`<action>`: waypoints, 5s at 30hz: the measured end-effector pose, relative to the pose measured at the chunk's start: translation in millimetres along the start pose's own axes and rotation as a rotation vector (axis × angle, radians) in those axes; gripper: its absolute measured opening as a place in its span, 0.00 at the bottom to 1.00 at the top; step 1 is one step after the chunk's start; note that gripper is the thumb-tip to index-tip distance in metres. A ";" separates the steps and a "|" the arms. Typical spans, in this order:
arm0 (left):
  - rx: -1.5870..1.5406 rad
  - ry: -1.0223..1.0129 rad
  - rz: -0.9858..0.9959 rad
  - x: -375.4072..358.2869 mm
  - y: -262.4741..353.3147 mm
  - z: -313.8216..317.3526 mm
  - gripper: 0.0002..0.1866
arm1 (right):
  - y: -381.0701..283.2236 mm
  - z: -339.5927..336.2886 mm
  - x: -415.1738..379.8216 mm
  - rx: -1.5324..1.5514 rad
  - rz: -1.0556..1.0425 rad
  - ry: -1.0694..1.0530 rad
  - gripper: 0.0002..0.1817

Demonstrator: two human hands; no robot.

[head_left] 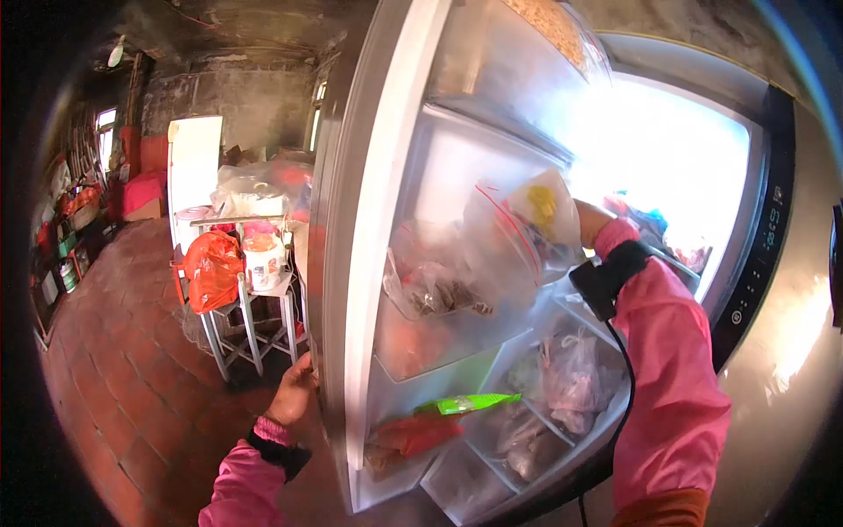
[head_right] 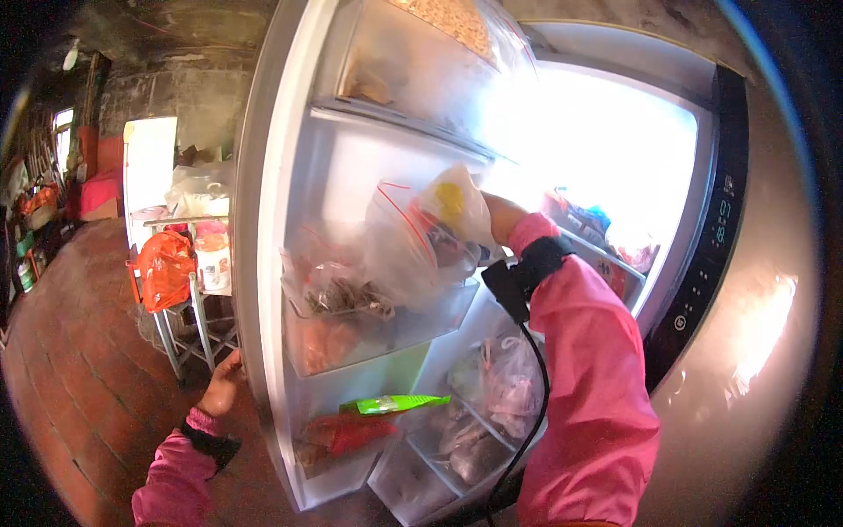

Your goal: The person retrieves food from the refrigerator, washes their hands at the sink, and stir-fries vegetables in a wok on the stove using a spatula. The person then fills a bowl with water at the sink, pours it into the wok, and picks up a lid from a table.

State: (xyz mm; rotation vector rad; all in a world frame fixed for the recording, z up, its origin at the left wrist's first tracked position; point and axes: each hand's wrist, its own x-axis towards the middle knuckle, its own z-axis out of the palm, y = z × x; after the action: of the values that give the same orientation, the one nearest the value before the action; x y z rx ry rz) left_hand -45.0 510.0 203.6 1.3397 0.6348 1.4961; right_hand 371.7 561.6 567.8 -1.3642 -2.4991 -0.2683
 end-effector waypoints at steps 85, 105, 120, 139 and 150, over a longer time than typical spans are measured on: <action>1.297 -0.154 1.240 19.0 251.5 157.5 0.17 | -86.5 37.5 -57.1 0.058 -0.306 0.505 0.13; 1.644 -0.388 1.086 103.3 240.7 268.7 0.18 | -44.0 34.1 -8.3 0.589 -0.525 0.097 0.14; 1.652 -0.400 0.959 111.4 237.9 251.5 0.14 | -61.2 21.4 -37.9 -0.294 -0.594 0.325 0.12; 0.343 0.525 0.719 -14.9 98.2 71.9 0.22 | -49.6 31.0 -161.7 1.243 0.170 0.695 0.08; 0.149 0.140 -0.067 -67.2 -59.5 10.1 0.19 | -128.7 206.9 -345.9 1.339 0.938 0.487 0.07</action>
State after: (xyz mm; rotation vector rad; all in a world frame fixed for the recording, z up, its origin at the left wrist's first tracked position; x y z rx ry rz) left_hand -23.1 469.4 125.9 1.3198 0.8863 1.5217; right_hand 409.0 279.5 254.6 -1.3144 -0.9241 0.9448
